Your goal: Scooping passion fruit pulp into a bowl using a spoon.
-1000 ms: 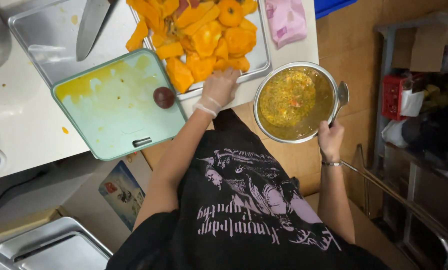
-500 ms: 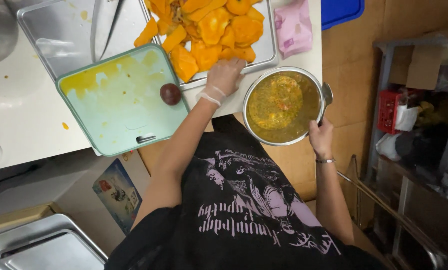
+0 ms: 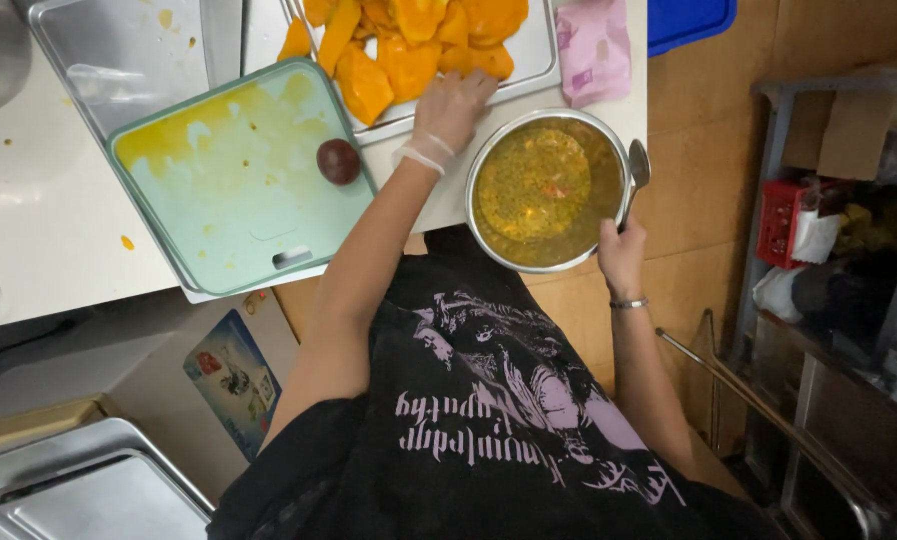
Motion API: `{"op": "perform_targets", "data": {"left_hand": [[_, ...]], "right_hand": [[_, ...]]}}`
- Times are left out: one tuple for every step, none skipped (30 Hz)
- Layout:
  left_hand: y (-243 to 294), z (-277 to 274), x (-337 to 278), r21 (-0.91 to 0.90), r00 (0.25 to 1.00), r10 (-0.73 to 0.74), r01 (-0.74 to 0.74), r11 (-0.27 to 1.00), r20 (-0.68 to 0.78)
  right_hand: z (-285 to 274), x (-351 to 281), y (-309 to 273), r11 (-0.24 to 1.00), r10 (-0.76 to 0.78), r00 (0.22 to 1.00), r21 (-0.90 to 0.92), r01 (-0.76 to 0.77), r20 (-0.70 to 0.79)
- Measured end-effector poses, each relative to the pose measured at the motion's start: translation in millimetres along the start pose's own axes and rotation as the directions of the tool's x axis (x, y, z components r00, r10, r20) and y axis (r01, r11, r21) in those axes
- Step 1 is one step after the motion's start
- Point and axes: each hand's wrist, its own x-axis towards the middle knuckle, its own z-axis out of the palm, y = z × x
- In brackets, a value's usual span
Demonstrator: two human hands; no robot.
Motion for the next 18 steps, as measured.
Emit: {"op": "perform_targets", "data": {"left_hand": [[-1.0, 0.1, 2.9, -0.002, 1.0, 0.024, -0.024, 1.0, -0.019], [-3.7, 2.6, 5.5, -0.002, 1.0, 0.023, -0.023, 1.0, -0.02], [-7.1, 5.0, 7.8, 0.039, 0.999, 0.028, -0.028, 0.999, -0.021], [-11.1, 6.9, 9.3, 0.08, 0.999, 0.033, -0.031, 0.996, -0.021], [-14.6, 9.4, 11.5, 0.082, 0.999, 0.031, -0.029, 0.996, -0.022], [-17.9, 11.8, 14.9, 0.091, 0.999, 0.034, -0.032, 0.995, -0.021], [-20.9, 14.0, 18.0, 0.1, 0.999, 0.037, -0.034, 0.994, -0.02], [-22.9, 16.5, 20.2, 0.104, 0.999, 0.032, -0.03, 0.994, -0.022], [-25.6, 18.9, 21.9, 0.121, 0.999, 0.043, -0.041, 0.992, -0.02], [-29.4, 21.7, 23.5, 0.137, 0.998, 0.052, -0.049, 0.989, -0.018], [-30.9, 20.1, 23.8, 0.139, 0.999, 0.045, -0.042, 0.989, -0.02], [-32.3, 17.7, 24.2, 0.121, 0.997, 0.061, -0.056, 0.991, -0.039], [-33.6, 14.9, 24.3, 0.104, 0.995, 0.077, -0.071, 0.992, -0.059], [-38.0, 11.9, 21.3, 0.112, 0.996, 0.066, -0.059, 0.992, -0.062], [-42.5, 8.9, 18.4, 0.106, 0.994, 0.084, -0.078, 0.991, -0.062], [-45.1, 6.9, 14.9, 0.098, 0.993, 0.104, -0.098, 0.99, -0.062], [-49.6, -4.1, 4.1, 0.103, 0.993, 0.094, -0.087, 0.991, -0.064], [-53.4, -14.5, -5.1, 0.046, 0.997, -0.002, 0.005, 0.999, -0.078]], "right_hand": [[1.4, 0.6, -15.0, 0.999, 0.035, 0.999, 0.035, -0.036, 0.008], [2.7, 2.0, -20.6, 0.999, 0.034, 0.999, 0.034, -0.035, 0.01], [4.7, 3.2, -26.3, 0.995, -0.027, 0.999, 0.094, 0.025, 0.022], [7.8, 4.3, -31.9, 0.984, -0.089, 0.995, 0.156, 0.083, 0.034], [8.6, 7.8, -20.1, 0.984, -0.09, 0.995, 0.156, 0.083, 0.037], [9.2, 12.4, -8.4, 0.993, -0.09, 0.995, 0.076, 0.087, 0.036], [9.4, 16.6, 3.3, 0.996, -0.09, 0.995, -0.005, 0.09, 0.035], [10.9, 16.9, 2.1, 0.996, -0.093, 0.995, -0.003, 0.093, 0.04], [13.1, 17.0, 0.7, 0.994, -0.068, 0.996, 0.089, 0.063, 0.055], [15.6, 18.0, -1.1, 0.984, -0.043, 0.996, 0.178, 0.029, 0.074], [18.1, 16.0, -14.7, 0.984, -0.046, 0.996, 0.177, 0.031, 0.081], [20.5, 14.7, -28.4, 0.984, -0.006, 0.997, 0.175, -0.009, 0.083], [22.9, 12.9, -42.4, 0.984, 0.034, 0.996, 0.174, -0.049, 0.085], [25.2, 14.3, -44.4, 0.984, 0.028, 0.995, 0.173, -0.045, 0.098], [27.6, 15.8, -46.4, 0.984, 0.023, 0.995, 0.172, -0.04, 0.1], [28.5, 15.8, -47.5, 0.985, 0.02, 0.995, 0.169, -0.037, 0.1], [31.2, 17.2, -45.5, 0.985, 0.016, 0.994, 0.168, -0.035, 0.11], [33.1, 18.7, -43.9, 0.984, -0.027, 0.993, 0.176, 0.006, 0.115]]}}
